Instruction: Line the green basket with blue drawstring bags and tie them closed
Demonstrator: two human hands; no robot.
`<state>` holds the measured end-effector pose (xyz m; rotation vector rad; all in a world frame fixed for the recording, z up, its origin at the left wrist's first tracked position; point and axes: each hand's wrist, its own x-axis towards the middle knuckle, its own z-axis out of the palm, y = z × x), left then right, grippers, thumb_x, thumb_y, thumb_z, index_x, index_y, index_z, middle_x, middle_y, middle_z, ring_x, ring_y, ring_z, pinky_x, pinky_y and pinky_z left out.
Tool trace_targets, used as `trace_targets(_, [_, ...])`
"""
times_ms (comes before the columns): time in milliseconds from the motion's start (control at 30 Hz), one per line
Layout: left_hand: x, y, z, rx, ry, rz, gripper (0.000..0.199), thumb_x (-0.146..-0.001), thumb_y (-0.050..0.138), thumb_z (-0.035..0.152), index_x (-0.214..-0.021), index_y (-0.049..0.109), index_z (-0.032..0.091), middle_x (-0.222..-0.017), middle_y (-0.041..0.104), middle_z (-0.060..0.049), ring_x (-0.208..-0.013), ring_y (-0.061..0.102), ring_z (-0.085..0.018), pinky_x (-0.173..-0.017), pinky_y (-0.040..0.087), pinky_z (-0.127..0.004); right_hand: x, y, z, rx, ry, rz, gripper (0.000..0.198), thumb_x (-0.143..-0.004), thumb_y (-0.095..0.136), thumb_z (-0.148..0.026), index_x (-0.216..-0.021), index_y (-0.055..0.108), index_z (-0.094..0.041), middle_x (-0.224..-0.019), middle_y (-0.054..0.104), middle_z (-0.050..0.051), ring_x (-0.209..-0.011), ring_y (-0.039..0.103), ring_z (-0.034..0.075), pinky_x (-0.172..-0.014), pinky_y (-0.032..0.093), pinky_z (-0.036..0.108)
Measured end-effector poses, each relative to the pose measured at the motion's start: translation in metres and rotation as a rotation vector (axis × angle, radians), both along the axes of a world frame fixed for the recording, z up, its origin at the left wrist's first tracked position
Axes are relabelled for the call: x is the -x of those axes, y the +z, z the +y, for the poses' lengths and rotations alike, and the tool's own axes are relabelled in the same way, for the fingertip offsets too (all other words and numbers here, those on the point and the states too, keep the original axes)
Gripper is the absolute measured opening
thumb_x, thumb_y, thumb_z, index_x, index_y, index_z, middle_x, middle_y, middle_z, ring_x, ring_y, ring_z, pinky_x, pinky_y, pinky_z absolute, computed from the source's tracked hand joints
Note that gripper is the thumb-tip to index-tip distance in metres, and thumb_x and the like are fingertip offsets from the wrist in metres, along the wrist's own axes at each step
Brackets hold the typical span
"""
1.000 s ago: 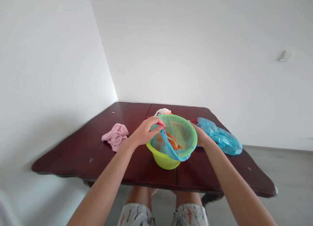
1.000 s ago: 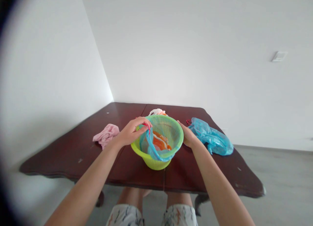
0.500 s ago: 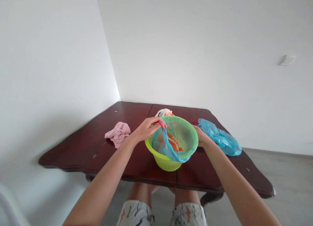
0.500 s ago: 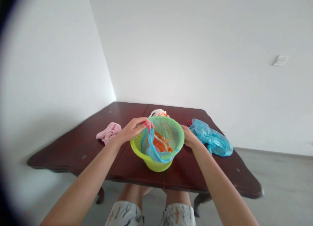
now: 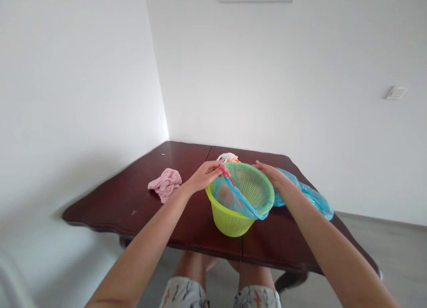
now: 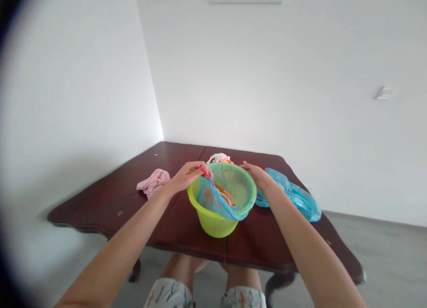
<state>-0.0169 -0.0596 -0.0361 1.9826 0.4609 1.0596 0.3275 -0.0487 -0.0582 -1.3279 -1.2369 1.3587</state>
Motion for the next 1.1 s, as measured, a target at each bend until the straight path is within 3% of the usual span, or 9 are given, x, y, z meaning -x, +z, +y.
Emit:
trace_targets(100, [0.0, 0.0, -0.003, -0.013, 0.008, 0.04, 0.048, -0.116, 0.071, 0.059, -0.095, 0.082, 0.017, -0.104, 0.087, -0.013, -0.101, 0.079, -0.026, -0.094, 0.058, -0.036, 0.004, 0.001, 0.004, 0.018, 0.027, -0.006, 0.037, -0.11, 0.075, -0.057, -0.104, 0.088, -0.023, -0.113, 0.092, 0.017, -0.112, 0.087, 0.039, -0.105, 0.072, 0.052])
trace_targets(267, [-0.002, 0.001, -0.006, -0.025, 0.01, 0.073, 0.036, -0.116, 0.066, 0.041, -0.095, 0.083, 0.018, -0.102, 0.087, -0.01, -0.103, 0.081, -0.026, -0.098, 0.059, -0.036, 0.007, 0.001, 0.009, -0.003, 0.041, -0.019, 0.022, -0.097, 0.095, -0.04, -0.107, 0.09, -0.021, -0.118, 0.093, 0.015, -0.113, 0.085, 0.038, -0.105, 0.071, 0.05])
trace_targets(467, [-0.005, 0.001, -0.008, -0.061, 0.024, 0.106, 0.035, -0.116, 0.062, 0.036, -0.095, 0.084, 0.019, -0.103, 0.089, -0.009, -0.104, 0.083, -0.025, -0.099, 0.06, -0.035, 0.008, -0.002, 0.02, -0.071, 0.031, -0.023, 0.044, -0.08, 0.103, -0.031, -0.119, 0.087, -0.017, -0.124, 0.091, 0.019, -0.109, 0.086, 0.036, -0.101, 0.072, 0.053])
trace_targets(667, [-0.004, -0.001, -0.01, -0.085, 0.055, 0.117, 0.036, -0.116, 0.061, 0.038, -0.095, 0.083, 0.02, -0.104, 0.09, -0.009, -0.104, 0.084, -0.027, -0.101, 0.06, -0.037, 0.014, -0.011, 0.031, -0.413, -0.154, -0.16, 0.049, -0.075, 0.088, -0.02, -0.124, 0.082, -0.021, -0.114, 0.086, 0.011, -0.108, 0.081, 0.028, -0.109, 0.067, 0.048])
trace_targets(867, [-0.003, 0.0, -0.01, -0.163, 0.102, 0.149, 0.035, -0.117, 0.064, 0.042, -0.099, 0.085, 0.022, -0.111, 0.089, -0.009, -0.113, 0.081, -0.028, -0.108, 0.057, -0.038, 0.026, 0.0, 0.015, -0.754, -0.135, -0.351, 0.053, -0.072, 0.069, -0.011, -0.122, 0.084, -0.021, -0.118, 0.08, 0.01, -0.111, 0.075, 0.027, -0.11, 0.064, 0.047])
trace_targets(1000, [-0.003, 0.005, -0.01, -0.184, 0.109, 0.286, 0.033, -0.118, 0.064, 0.042, -0.105, 0.087, 0.022, -0.112, 0.09, -0.006, -0.111, 0.083, -0.026, -0.104, 0.057, -0.035, 0.032, 0.015, -0.008, -0.951, -0.144, -0.463, 0.041, -0.08, 0.064, -0.009, -0.113, 0.085, -0.023, -0.121, 0.071, 0.011, -0.117, 0.07, 0.03, -0.114, 0.06, 0.051])
trace_targets(1100, [-0.002, 0.008, -0.011, -0.167, 0.095, 0.365, 0.033, -0.118, 0.064, 0.041, -0.107, 0.089, 0.023, -0.113, 0.091, -0.006, -0.109, 0.083, -0.027, -0.099, 0.056, -0.034, 0.034, 0.022, -0.022, -1.195, -0.366, -0.596, 0.032, -0.093, 0.059, -0.008, -0.113, 0.079, -0.022, -0.125, 0.064, 0.014, -0.123, 0.067, 0.032, -0.115, 0.06, 0.052])
